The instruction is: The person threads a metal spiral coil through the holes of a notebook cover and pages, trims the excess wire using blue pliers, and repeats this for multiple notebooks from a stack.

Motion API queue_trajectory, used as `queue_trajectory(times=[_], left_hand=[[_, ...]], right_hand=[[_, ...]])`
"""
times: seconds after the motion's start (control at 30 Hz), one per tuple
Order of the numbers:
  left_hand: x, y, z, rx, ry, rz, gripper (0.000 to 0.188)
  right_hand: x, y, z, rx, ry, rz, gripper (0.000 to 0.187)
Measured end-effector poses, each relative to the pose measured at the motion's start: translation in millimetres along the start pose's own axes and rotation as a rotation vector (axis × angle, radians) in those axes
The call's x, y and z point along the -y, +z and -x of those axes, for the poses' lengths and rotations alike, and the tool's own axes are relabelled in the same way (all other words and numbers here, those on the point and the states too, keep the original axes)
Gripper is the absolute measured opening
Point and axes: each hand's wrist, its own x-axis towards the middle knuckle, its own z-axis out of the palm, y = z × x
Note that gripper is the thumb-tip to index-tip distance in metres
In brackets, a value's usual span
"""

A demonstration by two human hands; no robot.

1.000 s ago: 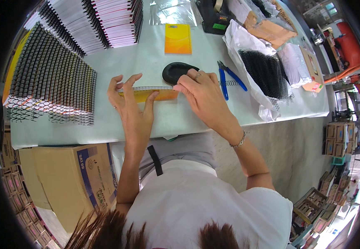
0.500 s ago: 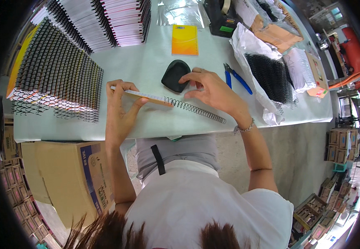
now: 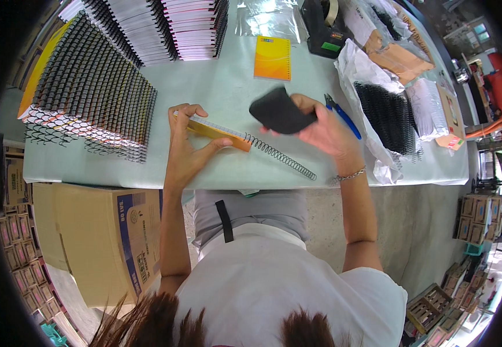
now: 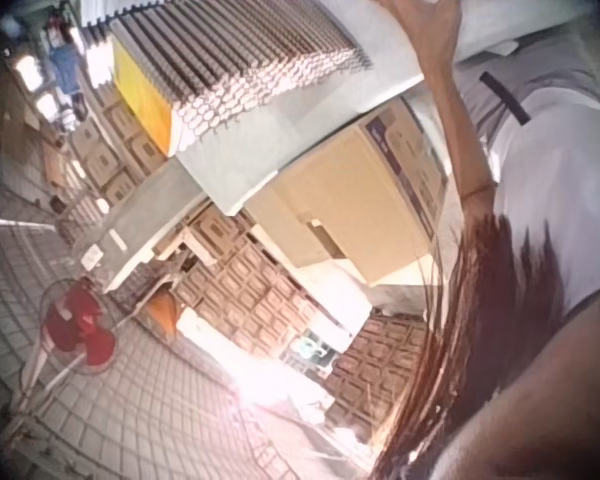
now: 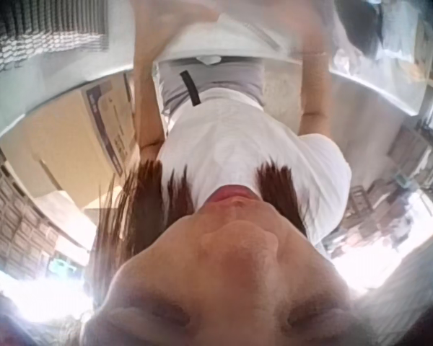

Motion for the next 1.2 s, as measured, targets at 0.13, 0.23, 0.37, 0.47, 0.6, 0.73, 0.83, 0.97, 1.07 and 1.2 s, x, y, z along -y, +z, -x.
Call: queue_trajectory(times=[0.13, 0.23, 0.37, 0.47, 0.6, 0.73, 0.83, 0.97, 1.07, 1.2], left_hand=[[-1, 0, 0, 0.02, -0.047, 0.009, 0.069], [1, 1, -2, 0.022, -0.046, 0.017, 0.068], [3, 2, -1, 0.039, -0.04, 0.033, 0.066], [0, -3, -5, 0.03, -0.009, 0.044, 0.061], [-2, -3, -2, 0.034, -0.045, 0.071, 0.06], [0, -5, -7, 0.04, -0.025, 0.058, 0.06], [-1, -5, 0, 0.066, -0.065, 0.079, 0.06], [-1, -8, -6, 0.064, -0.037, 0.097, 0.058], [3, -6, -1, 0.081, -0.057, 0.111, 0.059], [10, -6, -4, 0.096, -0.07, 0.185, 0.071]], right_hand=[[17, -2, 4, 0.008, 0.068, 0.616, 0.05], [23, -3, 5, 0.25, 0.0, -0.145, 0.038], [13, 9, -7, -0.076, 0.209, 0.58, 0.038], [18, 11, -2, 0.045, 0.242, 0.481, 0.04], [13, 18, 0, -0.013, 0.159, 0.321, 0.033], [8, 22, -8, -0.11, 0.165, 0.538, 0.034], [5, 35, 1, -0.223, 0.082, 0.729, 0.035], [12, 30, 9, -0.025, 0.013, 0.387, 0.038], [14, 30, 3, -0.086, 0.12, 0.497, 0.041], [11, 30, -5, -0.122, 0.129, 0.531, 0.038]])
